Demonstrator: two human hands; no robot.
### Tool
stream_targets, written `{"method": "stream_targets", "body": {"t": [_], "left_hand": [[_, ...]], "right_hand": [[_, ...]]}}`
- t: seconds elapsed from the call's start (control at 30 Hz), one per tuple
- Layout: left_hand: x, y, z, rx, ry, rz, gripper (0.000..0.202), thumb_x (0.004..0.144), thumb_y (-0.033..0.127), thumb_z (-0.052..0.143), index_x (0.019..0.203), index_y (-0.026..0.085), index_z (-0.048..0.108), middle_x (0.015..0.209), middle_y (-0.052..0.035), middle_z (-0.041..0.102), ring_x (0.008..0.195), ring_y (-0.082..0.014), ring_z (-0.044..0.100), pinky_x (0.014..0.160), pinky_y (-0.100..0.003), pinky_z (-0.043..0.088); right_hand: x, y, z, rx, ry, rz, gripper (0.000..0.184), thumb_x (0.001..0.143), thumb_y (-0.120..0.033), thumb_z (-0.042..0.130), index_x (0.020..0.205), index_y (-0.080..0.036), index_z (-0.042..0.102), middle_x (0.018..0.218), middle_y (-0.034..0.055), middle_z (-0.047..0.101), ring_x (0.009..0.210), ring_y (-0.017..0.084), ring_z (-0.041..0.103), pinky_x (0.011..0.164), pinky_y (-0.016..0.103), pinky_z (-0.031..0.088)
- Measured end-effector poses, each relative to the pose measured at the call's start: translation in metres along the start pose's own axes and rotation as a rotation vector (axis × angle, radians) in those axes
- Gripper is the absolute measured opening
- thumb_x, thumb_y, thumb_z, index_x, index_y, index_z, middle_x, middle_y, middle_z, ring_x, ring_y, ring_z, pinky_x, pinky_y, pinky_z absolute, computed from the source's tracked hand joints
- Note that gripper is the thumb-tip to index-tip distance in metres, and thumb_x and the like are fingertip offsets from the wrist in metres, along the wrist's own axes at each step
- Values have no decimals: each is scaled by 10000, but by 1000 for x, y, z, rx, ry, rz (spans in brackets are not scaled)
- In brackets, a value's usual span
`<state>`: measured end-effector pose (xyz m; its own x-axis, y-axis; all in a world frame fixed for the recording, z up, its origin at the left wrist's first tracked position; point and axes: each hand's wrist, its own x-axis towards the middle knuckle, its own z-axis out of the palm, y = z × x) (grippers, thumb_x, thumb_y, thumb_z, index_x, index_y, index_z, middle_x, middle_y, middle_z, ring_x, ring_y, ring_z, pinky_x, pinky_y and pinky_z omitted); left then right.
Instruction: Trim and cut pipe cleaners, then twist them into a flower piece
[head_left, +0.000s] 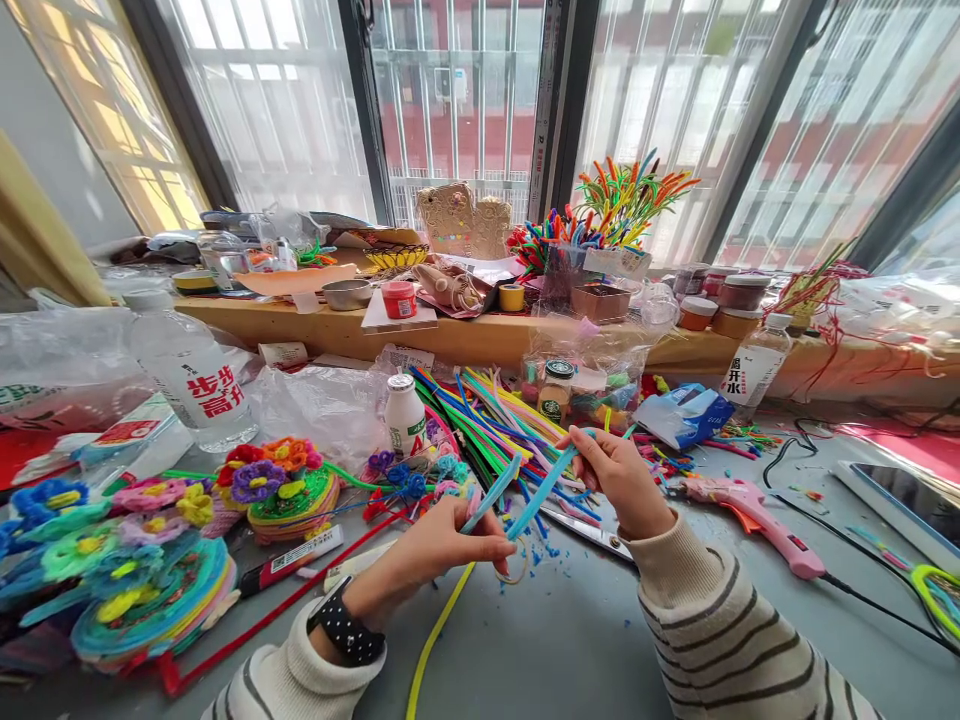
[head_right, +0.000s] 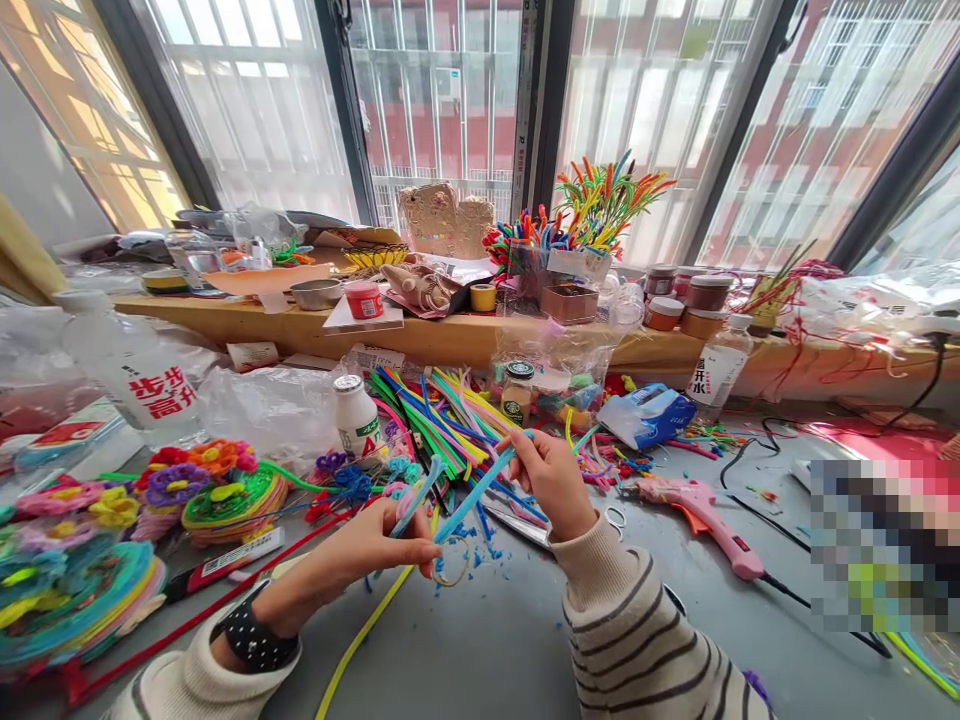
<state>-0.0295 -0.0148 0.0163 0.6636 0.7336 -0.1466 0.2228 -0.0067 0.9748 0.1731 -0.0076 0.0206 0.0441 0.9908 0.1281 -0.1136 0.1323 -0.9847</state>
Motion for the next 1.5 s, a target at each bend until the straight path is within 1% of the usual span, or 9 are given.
{"method": "stream_targets", "body": {"t": [0.1,0.33,0.53,0.63,0.77,0.93,1.07,1.17,1.5], "left_hand": [[-1,0,0,-52,-46,15,173,604,298,611,571,132,576,572,-8,621,590,-133,543,591,-238,376],[-7,2,-5,16,-110,131,214,671,306,547,578,123,611,551,-15,581,544,-105,491,530,-214,354],[0,-3,-3,118,212,98,306,711,383,469,674,125,630,646,-28,576,546,-100,439,442,-194,313],[2,-3,1,117,174,82,309,683,397,500,747,131,643,624,-12,554,552,-103,437,455,-196,307],[1,1,7,71,6,76,294,669,380,523,642,118,653,566,-10,543,583,-116,457,516,-207,314],[-1,3,9,-113,16,-57,230,634,344,579,594,117,574,459,46,439,407,-37,267,391,-194,165],[-1,2,9,-277,-55,-85,211,688,334,525,674,124,508,593,-6,583,357,-13,203,364,-204,93],[0,0,9,-310,-82,-81,194,697,314,520,666,131,464,576,-14,601,334,-5,182,358,-207,71],[-1,-1,13,-288,-53,-80,219,679,303,550,603,126,446,530,-8,583,354,-10,214,366,-202,85]], "right_hand": [[0,0,-2,-136,-31,-90,250,714,-367,522,662,-128,573,400,-50,449,312,27,293,316,162,187],[2,-2,-3,-20,-190,15,262,730,-373,497,617,-137,515,386,-80,374,320,16,231,325,156,142],[-8,-4,12,-167,-455,29,277,773,-355,441,672,-119,547,426,-58,418,329,18,290,320,144,186],[-13,2,22,-211,-554,-16,281,790,-343,420,680,-119,551,454,-45,446,343,23,321,335,145,232],[-15,6,29,-219,-496,-63,269,787,-334,430,681,-120,554,463,-37,463,362,30,352,347,148,253],[-15,7,30,4,-412,79,266,771,-345,457,712,-120,584,423,-51,425,346,27,321,334,151,198],[-15,11,32,323,-429,197,228,750,-330,490,740,-123,586,380,-69,389,331,22,285,344,154,170],[-15,15,34,494,-470,245,256,728,-370,511,737,-123,577,379,-70,399,326,19,284,350,153,180],[-15,23,43,578,-291,256,296,667,-405,578,590,-123,531,321,-84,395,248,-4,217,279,141,92]]}}
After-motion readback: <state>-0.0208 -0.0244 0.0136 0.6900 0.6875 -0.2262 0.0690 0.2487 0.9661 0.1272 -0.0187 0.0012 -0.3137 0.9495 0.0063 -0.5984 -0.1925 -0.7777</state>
